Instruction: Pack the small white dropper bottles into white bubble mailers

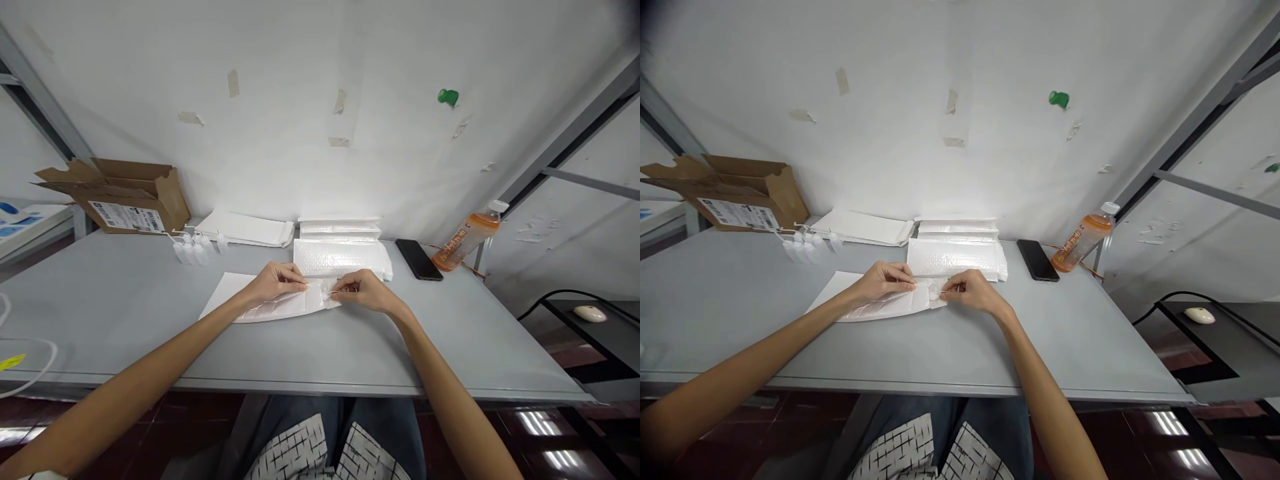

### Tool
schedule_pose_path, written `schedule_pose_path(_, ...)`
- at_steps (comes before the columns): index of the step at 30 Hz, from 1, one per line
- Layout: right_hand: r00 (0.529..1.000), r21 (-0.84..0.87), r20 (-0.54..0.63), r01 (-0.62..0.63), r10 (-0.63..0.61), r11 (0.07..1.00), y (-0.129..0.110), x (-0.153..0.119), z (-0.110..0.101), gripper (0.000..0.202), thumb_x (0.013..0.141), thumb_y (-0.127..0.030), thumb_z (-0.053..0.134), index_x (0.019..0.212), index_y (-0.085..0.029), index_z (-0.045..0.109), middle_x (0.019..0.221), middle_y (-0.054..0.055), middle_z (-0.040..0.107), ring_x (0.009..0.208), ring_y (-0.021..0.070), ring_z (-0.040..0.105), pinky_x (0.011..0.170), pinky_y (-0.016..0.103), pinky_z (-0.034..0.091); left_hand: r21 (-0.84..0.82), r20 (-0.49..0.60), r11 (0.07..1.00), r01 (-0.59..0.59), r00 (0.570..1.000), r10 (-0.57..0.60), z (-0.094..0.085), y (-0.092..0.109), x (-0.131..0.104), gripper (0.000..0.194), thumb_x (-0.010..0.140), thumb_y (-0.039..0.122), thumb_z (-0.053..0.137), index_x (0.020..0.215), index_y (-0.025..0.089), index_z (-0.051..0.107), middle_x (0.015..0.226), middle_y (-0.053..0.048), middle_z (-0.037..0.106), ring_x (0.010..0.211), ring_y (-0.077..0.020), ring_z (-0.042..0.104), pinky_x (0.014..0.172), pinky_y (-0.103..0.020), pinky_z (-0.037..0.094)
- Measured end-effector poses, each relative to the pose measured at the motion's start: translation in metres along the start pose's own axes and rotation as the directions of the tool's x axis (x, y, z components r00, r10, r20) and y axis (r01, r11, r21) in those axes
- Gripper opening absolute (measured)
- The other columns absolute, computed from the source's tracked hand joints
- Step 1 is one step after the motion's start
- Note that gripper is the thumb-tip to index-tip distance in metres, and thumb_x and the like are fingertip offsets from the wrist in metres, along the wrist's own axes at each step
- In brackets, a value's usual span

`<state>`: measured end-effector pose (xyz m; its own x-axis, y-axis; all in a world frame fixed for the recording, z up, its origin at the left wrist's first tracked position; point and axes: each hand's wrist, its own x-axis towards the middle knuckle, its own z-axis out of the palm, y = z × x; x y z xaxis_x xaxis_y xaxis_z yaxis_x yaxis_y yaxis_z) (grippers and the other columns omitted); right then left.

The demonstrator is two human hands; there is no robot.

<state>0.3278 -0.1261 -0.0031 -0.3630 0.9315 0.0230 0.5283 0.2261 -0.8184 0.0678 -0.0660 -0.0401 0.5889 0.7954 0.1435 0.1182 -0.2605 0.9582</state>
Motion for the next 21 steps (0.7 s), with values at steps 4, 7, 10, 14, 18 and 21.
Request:
schedule_pose_path(4, 0.999, -0.013, -0.011, 0.033, -0.033, 0.999, 0.003, 0.002, 0.005, 0.015, 0.078, -0.031, 0.072, 0.076, -0.018, 0.079, 0.071, 0.003, 0.070, 0.061, 0.0115, 0.048, 0.057, 0.026, 0.038, 0.011, 0.002, 1.000, -0.001, 1.000, 0.001, -0.001, 0.000, 0.000, 0.016, 0.070, 0.036, 0.083, 0.081, 0.023, 0.083, 0.080, -0.005, 0.065, 0.073, -0.0140, 0.056, 0.066, -0.029, 0.042)
schedule_pose_path(7, 0.999, -0.032, 0.003, 0.052, -0.052, 0.998, 0.006, 0.005, 0.015, 0.012, 0.078, -0.026, 0.071, 0.075, -0.017, 0.079, 0.070, 0.003, 0.070, 0.060, 0.0113, 0.048, 0.057, 0.026, 0.037, 0.019, 0.008, 1.000, 0.005, 1.000, -0.005, 0.000, 0.002, 0.000, 0.017, 0.070, 0.036, 0.083, 0.081, 0.023, 0.083, 0.080, -0.005, 0.065, 0.072, -0.0138, 0.056, 0.065, -0.029, 0.043)
schedule_pose_path(10, 0.996, -0.066, -0.003, 0.089, -0.090, 0.994, 0.006, 0.009, 0.028, 0.013, 0.078, -0.016, 0.066, 0.073, -0.017, 0.079, 0.064, 0.000, 0.066, 0.057, 0.0096, 0.046, 0.057, 0.024, 0.034, 0.016, 0.006, 1.000, 0.012, 1.000, -0.012, 0.000, 0.001, 0.000, 0.017, 0.070, 0.037, 0.083, 0.080, 0.023, 0.083, 0.081, -0.005, 0.065, 0.071, -0.0134, 0.056, 0.065, -0.028, 0.043)
schedule_pose_path(14, 0.992, -0.140, -0.040, 0.113, -0.120, 0.984, 0.003, 0.012, 0.038, 0.017, 0.079, -0.012, 0.063, 0.074, -0.016, 0.078, 0.061, -0.002, 0.062, 0.056, 0.0082, 0.046, 0.058, 0.023, 0.033, -0.009, -0.007, 1.000, 0.021, 1.000, -0.021, 0.000, -0.001, 0.000, 0.017, 0.069, 0.036, 0.084, 0.080, 0.023, 0.083, 0.081, -0.005, 0.065, 0.070, -0.0131, 0.056, 0.063, -0.028, 0.043)
schedule_pose_path(18, 0.994, -0.187, -0.040, 0.091, -0.100, 0.978, 0.002, 0.012, 0.039, 0.017, 0.081, -0.011, 0.062, 0.076, -0.016, 0.077, 0.060, -0.004, 0.059, 0.056, 0.0075, 0.044, 0.058, 0.023, 0.030, -0.003, 0.004, 1.000, 0.019, 1.000, -0.019, -0.001, -0.001, 0.000, 0.016, 0.071, 0.036, 0.082, 0.081, 0.024, 0.083, 0.081, -0.005, 0.065, 0.072, -0.0135, 0.057, 0.065, -0.028, 0.043)
schedule_pose_path(21, 0.995, -0.237, -0.044, 0.076, -0.089, 0.968, 0.000, 0.011, 0.039, 0.018, 0.084, -0.012, 0.059, 0.075, -0.016, 0.074, 0.058, -0.005, 0.055, 0.055, 0.0072, 0.040, 0.058, 0.024, 0.027, 0.049, 0.024, 0.999, -0.003, 1.000, 0.002, -0.002, 0.001, 0.000, 0.018, 0.072, 0.039, 0.081, 0.082, 0.023, 0.083, 0.081, -0.005, 0.065, 0.074, -0.0145, 0.057, 0.064, -0.028, 0.044)
